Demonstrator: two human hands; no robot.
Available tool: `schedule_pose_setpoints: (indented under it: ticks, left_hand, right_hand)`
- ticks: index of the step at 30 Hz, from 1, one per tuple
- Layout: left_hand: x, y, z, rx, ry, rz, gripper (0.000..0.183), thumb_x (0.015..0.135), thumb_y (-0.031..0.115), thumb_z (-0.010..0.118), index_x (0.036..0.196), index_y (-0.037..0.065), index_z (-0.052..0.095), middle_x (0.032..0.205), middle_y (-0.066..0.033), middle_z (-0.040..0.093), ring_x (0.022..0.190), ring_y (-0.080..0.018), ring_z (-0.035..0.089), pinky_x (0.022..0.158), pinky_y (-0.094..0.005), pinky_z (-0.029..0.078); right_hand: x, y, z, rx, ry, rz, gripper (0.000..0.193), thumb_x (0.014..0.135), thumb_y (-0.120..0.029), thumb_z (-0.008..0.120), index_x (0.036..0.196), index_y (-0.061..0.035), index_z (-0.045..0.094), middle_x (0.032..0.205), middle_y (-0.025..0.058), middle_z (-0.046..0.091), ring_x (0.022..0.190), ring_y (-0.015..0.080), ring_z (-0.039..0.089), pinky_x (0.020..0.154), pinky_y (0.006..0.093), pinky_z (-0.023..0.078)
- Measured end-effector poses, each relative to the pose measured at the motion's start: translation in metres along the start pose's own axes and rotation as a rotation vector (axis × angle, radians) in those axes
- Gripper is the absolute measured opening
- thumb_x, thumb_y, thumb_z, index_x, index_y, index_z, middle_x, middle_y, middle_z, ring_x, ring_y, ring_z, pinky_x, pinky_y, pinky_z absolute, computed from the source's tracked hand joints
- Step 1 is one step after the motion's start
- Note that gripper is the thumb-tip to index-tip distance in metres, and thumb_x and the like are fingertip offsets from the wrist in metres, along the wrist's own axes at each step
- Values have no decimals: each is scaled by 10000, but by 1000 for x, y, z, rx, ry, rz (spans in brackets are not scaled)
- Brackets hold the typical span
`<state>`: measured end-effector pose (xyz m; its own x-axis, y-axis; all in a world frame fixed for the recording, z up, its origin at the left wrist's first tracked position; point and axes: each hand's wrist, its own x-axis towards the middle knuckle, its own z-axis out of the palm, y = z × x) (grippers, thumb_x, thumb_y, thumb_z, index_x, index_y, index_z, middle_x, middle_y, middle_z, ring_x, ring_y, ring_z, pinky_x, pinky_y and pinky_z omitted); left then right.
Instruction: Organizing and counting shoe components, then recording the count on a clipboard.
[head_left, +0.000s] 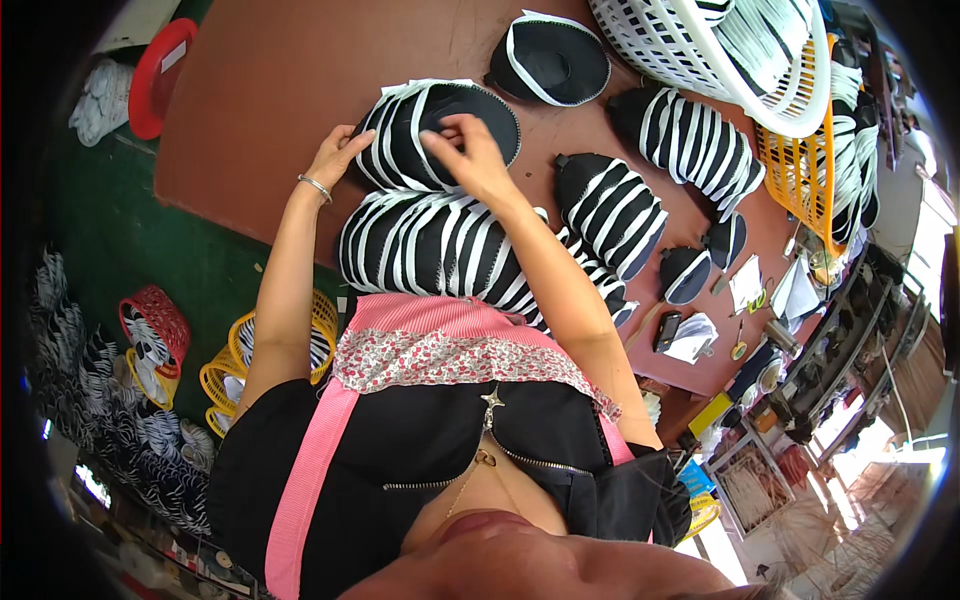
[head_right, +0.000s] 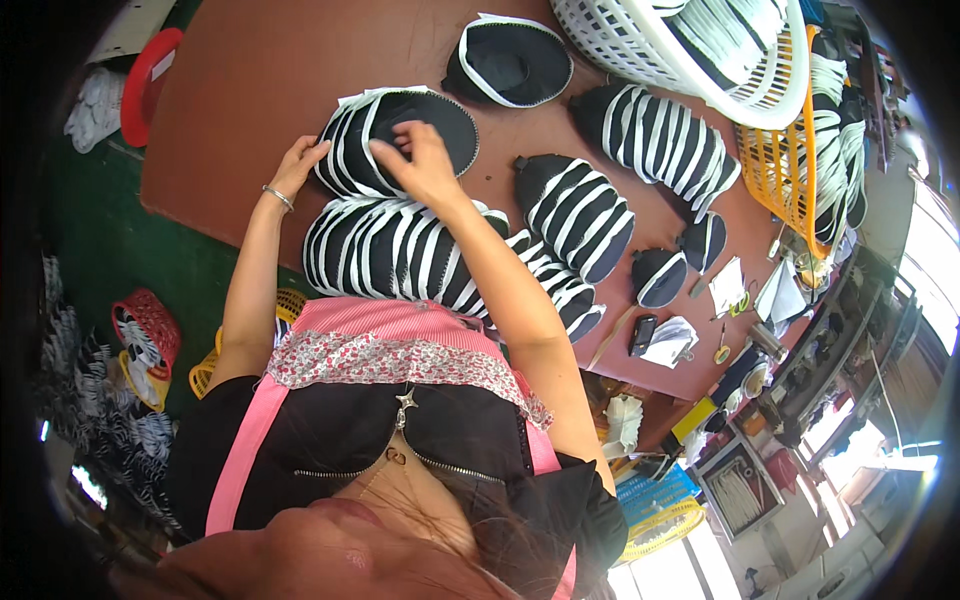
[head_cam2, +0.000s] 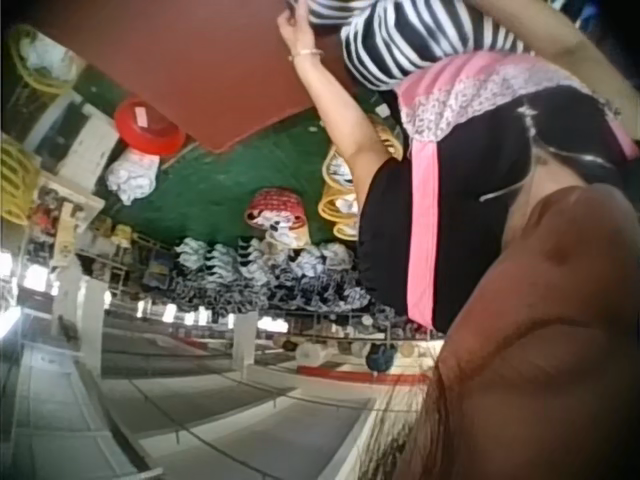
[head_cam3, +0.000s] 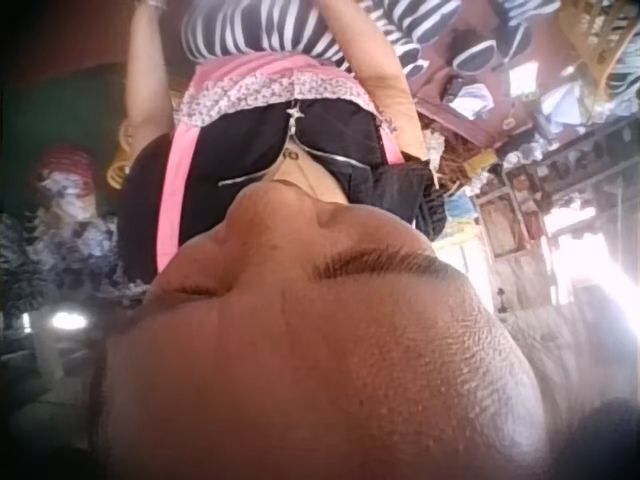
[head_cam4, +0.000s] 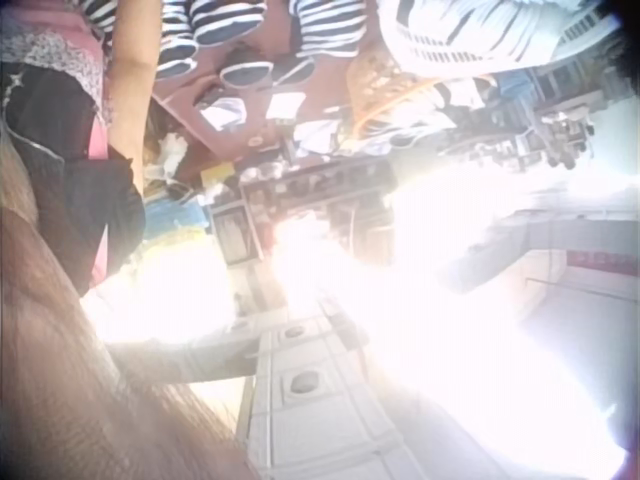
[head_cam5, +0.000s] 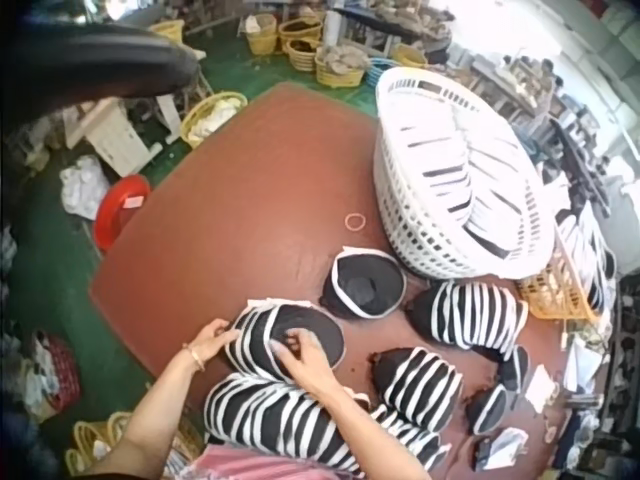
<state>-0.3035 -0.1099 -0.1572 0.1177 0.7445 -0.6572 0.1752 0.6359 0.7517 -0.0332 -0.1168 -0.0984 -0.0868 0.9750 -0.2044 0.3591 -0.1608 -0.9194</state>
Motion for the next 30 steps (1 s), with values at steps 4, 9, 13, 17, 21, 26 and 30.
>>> schedule_pose_setpoints:
  ticks: [4,9,13,17,21,26,30]
  left_hand:
    - [7,4,7,-16,19,16,664,893,494,755,1291,-3,569,1195,-111,664,1161,-161,580,1056,-300,404]
    - [11,-16,8,-40,81,18,710,892,527,742,1332,2,556,1254,-132,644,1208,-175,566,1090,-314,386]
    - [7,-6,16,-71,78,27,723,886,548,738,1332,10,556,1259,-116,638,1217,-169,554,1090,-314,385]
    - [7,-3,16,-64,73,11,725,883,558,737,1331,17,555,1257,-101,637,1216,-157,548,1094,-308,375]
    - [5,-4,18,-65,98,-20,776,879,570,733,1368,4,528,1287,-133,627,1259,-194,537,1121,-325,353]
    - [9,-2,17,-67,26,-17,872,854,618,731,1402,-21,501,1363,-190,590,1335,-253,509,1160,-361,323]
    - [9,-13,12,-70,54,-42,893,845,633,728,1415,-13,493,1397,-207,568,1377,-276,476,1179,-380,297]
  right_hand:
    - [-2,0,14,-211,-176,-79,403,913,-367,708,1022,19,669,1023,231,644,982,418,647,859,479,523]
    - [-2,-9,-4,-397,252,-43,275,871,-109,694,1123,-11,642,1145,239,618,1028,454,626,856,513,514]
    - [-2,-8,2,-761,165,-476,425,785,-107,745,1197,-103,640,1240,165,575,1160,359,561,964,455,447]
    - [7,-7,31,-979,-35,-335,540,735,-445,801,1155,-129,674,1278,125,555,1265,312,463,988,533,361]
    - [19,12,23,-855,13,-257,373,752,-402,777,951,-87,749,1236,87,598,1249,293,457,989,527,365]
    - [33,54,-46,-35,-8,-69,128,811,-132,742,837,-7,744,1136,96,715,1144,283,588,1005,375,440]
    - [28,52,-62,280,-118,154,148,872,-113,714,921,20,759,1220,87,668,1165,197,577,1003,302,419]
